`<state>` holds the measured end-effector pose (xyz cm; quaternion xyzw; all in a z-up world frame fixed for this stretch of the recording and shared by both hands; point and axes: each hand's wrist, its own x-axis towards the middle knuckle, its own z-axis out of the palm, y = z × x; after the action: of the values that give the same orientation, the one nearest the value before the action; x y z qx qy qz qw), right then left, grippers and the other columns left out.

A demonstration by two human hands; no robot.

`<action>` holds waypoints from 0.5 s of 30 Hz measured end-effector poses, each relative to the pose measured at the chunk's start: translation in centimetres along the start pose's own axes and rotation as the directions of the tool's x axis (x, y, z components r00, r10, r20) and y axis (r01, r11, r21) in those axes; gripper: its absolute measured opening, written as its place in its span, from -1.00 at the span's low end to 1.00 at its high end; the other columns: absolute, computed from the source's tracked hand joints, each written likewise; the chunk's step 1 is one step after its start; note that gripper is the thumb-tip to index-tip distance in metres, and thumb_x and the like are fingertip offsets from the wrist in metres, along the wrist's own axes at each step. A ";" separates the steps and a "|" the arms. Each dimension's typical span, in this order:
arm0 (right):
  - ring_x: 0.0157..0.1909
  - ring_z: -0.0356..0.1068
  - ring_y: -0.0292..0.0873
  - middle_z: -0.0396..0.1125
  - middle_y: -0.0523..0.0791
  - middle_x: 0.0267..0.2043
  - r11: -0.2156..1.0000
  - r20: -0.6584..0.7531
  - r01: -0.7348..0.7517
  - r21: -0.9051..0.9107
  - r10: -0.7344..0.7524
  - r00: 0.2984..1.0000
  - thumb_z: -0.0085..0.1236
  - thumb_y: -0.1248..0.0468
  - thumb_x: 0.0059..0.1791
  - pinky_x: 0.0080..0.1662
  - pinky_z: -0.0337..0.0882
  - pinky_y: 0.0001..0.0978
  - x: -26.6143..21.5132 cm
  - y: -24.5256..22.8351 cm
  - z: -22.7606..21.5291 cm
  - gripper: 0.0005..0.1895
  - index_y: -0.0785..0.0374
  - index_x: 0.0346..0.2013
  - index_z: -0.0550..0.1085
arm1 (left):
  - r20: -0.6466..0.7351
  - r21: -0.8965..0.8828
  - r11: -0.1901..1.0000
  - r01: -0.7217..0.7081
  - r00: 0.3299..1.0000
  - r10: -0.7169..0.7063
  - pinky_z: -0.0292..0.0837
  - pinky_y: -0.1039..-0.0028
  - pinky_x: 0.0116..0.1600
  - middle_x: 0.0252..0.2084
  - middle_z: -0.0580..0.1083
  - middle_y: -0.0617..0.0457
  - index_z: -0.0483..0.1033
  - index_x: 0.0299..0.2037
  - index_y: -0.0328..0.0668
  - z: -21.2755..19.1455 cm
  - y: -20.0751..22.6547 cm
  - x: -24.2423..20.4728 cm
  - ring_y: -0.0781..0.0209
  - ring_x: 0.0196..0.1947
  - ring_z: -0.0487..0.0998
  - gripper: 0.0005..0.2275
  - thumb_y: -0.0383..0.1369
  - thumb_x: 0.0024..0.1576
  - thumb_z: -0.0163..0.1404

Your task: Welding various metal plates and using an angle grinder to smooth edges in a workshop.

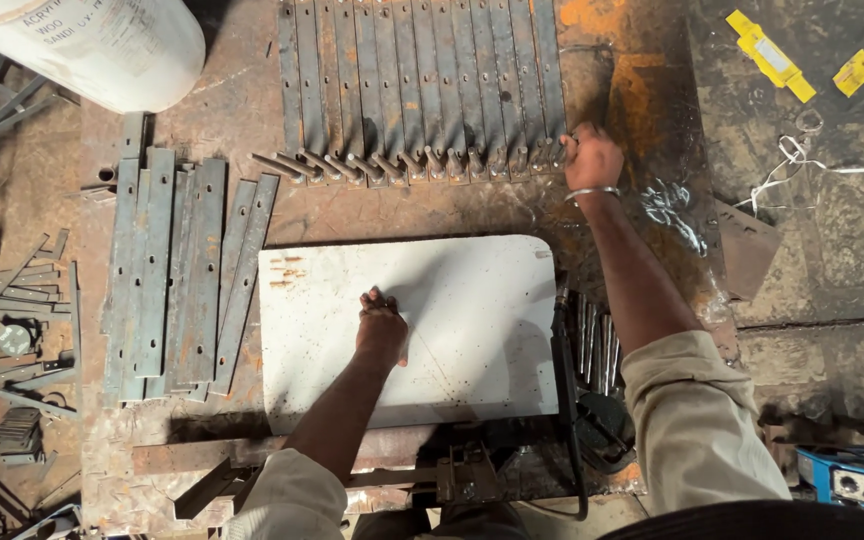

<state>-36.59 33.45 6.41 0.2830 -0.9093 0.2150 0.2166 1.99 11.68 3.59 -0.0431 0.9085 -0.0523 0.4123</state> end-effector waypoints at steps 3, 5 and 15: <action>-0.27 0.42 0.27 0.40 0.09 -0.30 0.999 -0.001 -0.018 0.032 0.018 1.000 0.32 0.15 0.04 -0.25 0.39 0.11 0.7 0.0 0.3 -0.75 0.25 -0.31 0.48 | -0.013 0.001 1.000 0.006 1.000 -0.006 0.19 0.09 0.43 0.44 -0.13 -0.77 -0.17 0.46 -0.67 0.3 0.1 0.2 -0.63 0.45 0.01 0.21 0.10 -0.13 0.37; -0.27 0.42 0.26 0.41 0.09 -0.31 0.999 0.005 0.002 0.035 -0.002 1.000 0.34 0.16 0.04 -0.25 0.39 0.10 0.7 0.2 0.3 -0.74 0.27 -0.33 0.48 | -0.010 -0.015 1.000 0.011 1.000 -0.011 0.17 0.07 0.43 0.44 -0.13 -0.76 -0.18 0.46 -0.66 0.4 0.0 0.3 -0.63 0.45 0.00 0.21 0.09 -0.13 0.38; -0.23 0.42 0.28 0.41 0.12 -0.31 0.996 0.047 -0.046 0.073 0.042 0.998 0.41 0.14 0.00 -0.23 0.38 0.10 0.9 0.4 0.2 -0.70 0.29 -0.32 0.50 | -0.018 -0.025 1.000 0.014 1.000 -0.015 0.18 0.08 0.43 0.45 -0.14 -0.75 -0.16 0.46 -0.65 -0.2 -0.1 0.1 -0.63 0.45 0.00 0.19 0.07 -0.13 0.38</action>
<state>-37.59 33.24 6.59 0.2755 -0.9114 0.2468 0.1803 1.80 11.62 3.67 -0.0544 0.9124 -0.0445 0.4032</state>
